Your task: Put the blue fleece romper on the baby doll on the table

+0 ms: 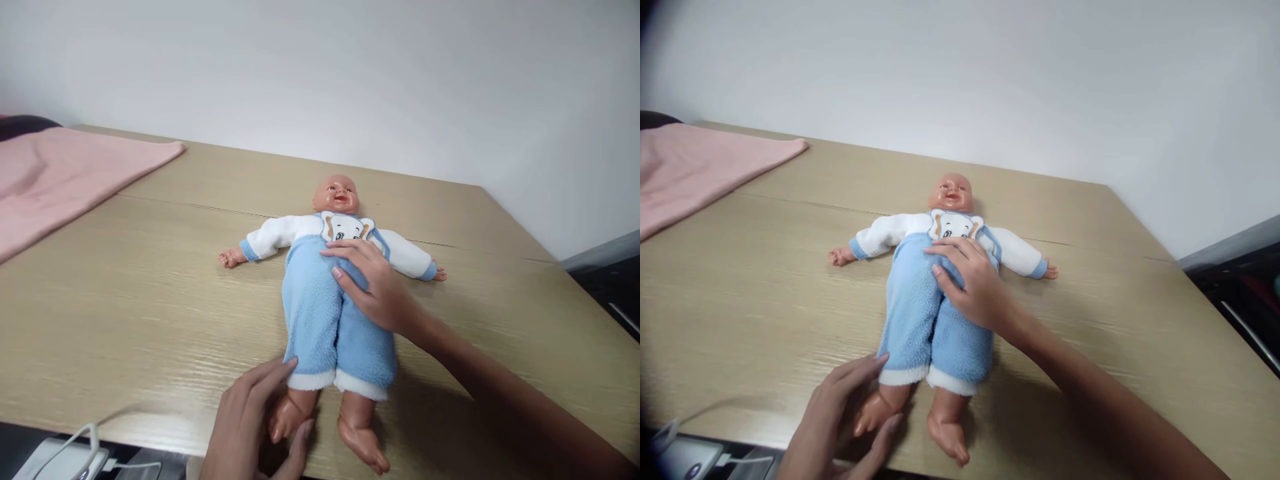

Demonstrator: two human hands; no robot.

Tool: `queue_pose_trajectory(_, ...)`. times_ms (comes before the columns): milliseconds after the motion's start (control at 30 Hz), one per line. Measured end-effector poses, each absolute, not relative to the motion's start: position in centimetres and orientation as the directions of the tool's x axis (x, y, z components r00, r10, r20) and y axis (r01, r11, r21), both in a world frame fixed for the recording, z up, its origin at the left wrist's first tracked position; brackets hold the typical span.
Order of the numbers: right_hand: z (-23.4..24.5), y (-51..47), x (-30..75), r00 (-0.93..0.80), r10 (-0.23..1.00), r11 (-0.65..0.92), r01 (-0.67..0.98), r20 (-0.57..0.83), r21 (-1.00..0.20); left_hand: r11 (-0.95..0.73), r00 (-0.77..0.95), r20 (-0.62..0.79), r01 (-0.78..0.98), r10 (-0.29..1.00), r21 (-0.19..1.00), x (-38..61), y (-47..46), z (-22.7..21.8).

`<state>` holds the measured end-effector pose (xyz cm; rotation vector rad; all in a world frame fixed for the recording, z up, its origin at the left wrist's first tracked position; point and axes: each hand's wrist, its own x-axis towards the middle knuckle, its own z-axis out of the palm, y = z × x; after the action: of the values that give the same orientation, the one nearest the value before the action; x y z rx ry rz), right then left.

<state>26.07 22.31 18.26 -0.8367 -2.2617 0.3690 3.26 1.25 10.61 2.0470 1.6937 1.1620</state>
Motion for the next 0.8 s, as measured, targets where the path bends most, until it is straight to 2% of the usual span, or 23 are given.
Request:
queue_pose_trajectory(100, 18.9, 20.6, 25.9, -0.583, 0.626, 0.780, 0.492, 0.518, -0.388, -0.355, 0.087, 0.469, 0.777, 0.879, 0.520, 2.6, 1.4, 10.2)
queue_pose_trajectory(200, 19.3, 18.0, 25.8, -0.692, 0.567, 0.824, 0.479, 0.447, -0.302, -0.369, 0.100, 0.493, 0.792, 0.864, 0.486, 2.2, 1.5, 9.6)
queue_pose_trajectory(300, 19.2, 16.1, 25.7, -0.774, 0.533, 0.845, 0.466, 0.343, -0.262, -0.342, 0.073, 0.469, 0.782, 0.880, 0.521, 2.0, 1.5, 8.8)
queue_pose_trajectory(400, 19.2, 15.4, 25.7, -0.792, 0.541, 0.837, 0.471, 0.284, -0.279, -0.312, 0.051, 0.423, 0.756, 0.905, 0.575, 1.6, 1.2, 8.6)
queue_pose_trajectory(500, 19.4, 16.0, 25.9, -0.788, 0.543, 0.828, 0.447, 0.290, -0.339, -0.252, -0.006, 0.328, 0.627, 0.945, 0.737, 1.0, 1.9, 10.0)
queue_pose_trajectory(567, 19.3, 16.8, 26.7, -0.734, 0.583, 0.802, 0.448, 0.349, -0.396, -0.151, -0.046, 0.195, 0.474, 0.980, 0.867, 0.6, 3.5, 11.8)
queue_pose_trajectory(633, 18.6, 17.9, 28.1, -0.601, 0.667, 0.742, 0.481, 0.440, -0.466, 0.006, -0.049, 0.009, 0.300, 0.999, 0.954, 0.4, 6.2, 13.5)
queue_pose_trajectory(733, 16.4, 19.8, 31.3, -0.283, 0.808, 0.578, 0.557, 0.518, -0.596, 0.154, -0.010, -0.153, 0.070, 0.988, 0.986, 0.6, 11.7, 14.9)
queue_pose_trajectory(800, 14.7, 21.0, 33.5, -0.135, 0.878, 0.445, 0.587, 0.460, -0.676, 0.186, -0.015, -0.188, -0.085, 0.982, 0.979, 0.9, 15.1, 15.0)
